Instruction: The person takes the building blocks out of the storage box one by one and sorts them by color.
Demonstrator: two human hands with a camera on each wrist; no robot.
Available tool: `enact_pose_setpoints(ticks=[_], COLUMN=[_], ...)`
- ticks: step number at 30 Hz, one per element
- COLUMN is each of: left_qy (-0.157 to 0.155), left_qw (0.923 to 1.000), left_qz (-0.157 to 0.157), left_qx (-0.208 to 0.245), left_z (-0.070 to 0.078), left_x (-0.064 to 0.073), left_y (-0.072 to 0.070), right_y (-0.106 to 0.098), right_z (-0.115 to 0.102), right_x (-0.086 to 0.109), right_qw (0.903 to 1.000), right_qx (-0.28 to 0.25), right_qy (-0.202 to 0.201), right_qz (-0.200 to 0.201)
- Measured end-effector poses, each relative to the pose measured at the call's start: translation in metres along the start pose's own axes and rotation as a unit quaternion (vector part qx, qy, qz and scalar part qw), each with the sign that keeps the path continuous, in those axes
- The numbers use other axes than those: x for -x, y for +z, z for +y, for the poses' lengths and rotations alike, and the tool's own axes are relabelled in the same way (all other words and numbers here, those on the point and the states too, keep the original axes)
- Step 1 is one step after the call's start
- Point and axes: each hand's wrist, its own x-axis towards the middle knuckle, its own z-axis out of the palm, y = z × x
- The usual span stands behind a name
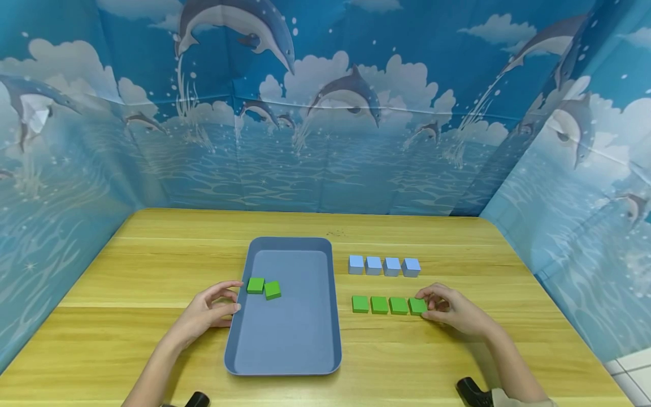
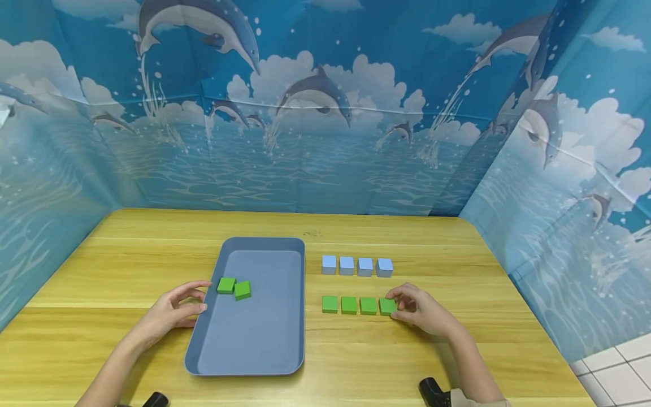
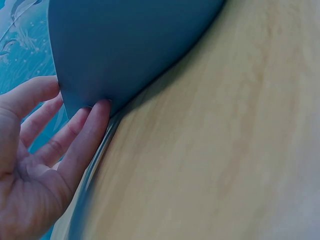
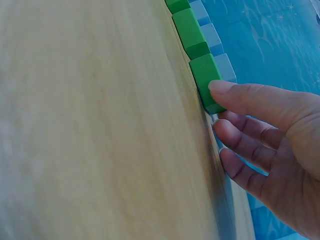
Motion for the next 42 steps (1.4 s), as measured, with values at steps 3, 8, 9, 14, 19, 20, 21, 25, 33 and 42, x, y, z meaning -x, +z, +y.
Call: enact_pose_setpoints(ticks=[3,8,9,14,19,20,21,25,33,42], left_qy=[0.0,-0.001,0.0,-0.002,0.003,0.005,0.008,0.004,0.002,-0.003], left_qw=[1.0,1.0,1.0,1.0,1.0,1.0,0.9999,1.0,1.0,1.0], left_qz=[0.001,0.001,0.002,0.005,-0.004,-0.007,-0.01,-0.008,-0.009,0.002], left_qx=[-0.002,0.001,0.001,-0.003,-0.004,-0.004,-0.004,0.001,0.004,-0.007], left_z=[0.0,-0.001,-0.001,0.0,0.0,0.0,0.0,0.0,-0.001,0.0], left_x=[0.0,0.0,0.0,0.0,0.0,0.0,0.0,0.0,0.0,0.0], left_y=[0.0,0.0,0.0,0.0,0.001,0.001,0.001,0.001,0.0,0.0], right_y=[0.0,0.0,0.0,0.0,-0.003,-0.003,-0.004,-0.007,0.003,0.026], right_z=[0.0,0.0,0.001,0.001,-0.001,-0.002,-0.004,-0.015,-0.044,-0.076], right_x=[0.0,0.0,0.0,0.0,-0.002,-0.002,-0.004,-0.012,-0.047,-0.091], right_qw=[1.0,0.9999,0.9998,0.9997,0.9998,0.9997,0.9995,0.998,0.9967,0.9964], right_qx=[-0.001,-0.002,-0.003,-0.007,-0.003,-0.003,0.0,0.015,0.021,0.002], right_qy=[0.005,0.016,0.018,0.023,0.007,0.0,-0.007,-0.031,-0.07,-0.082], right_qz=[0.001,0.004,0.004,0.002,0.017,0.023,0.031,0.054,0.035,-0.025])
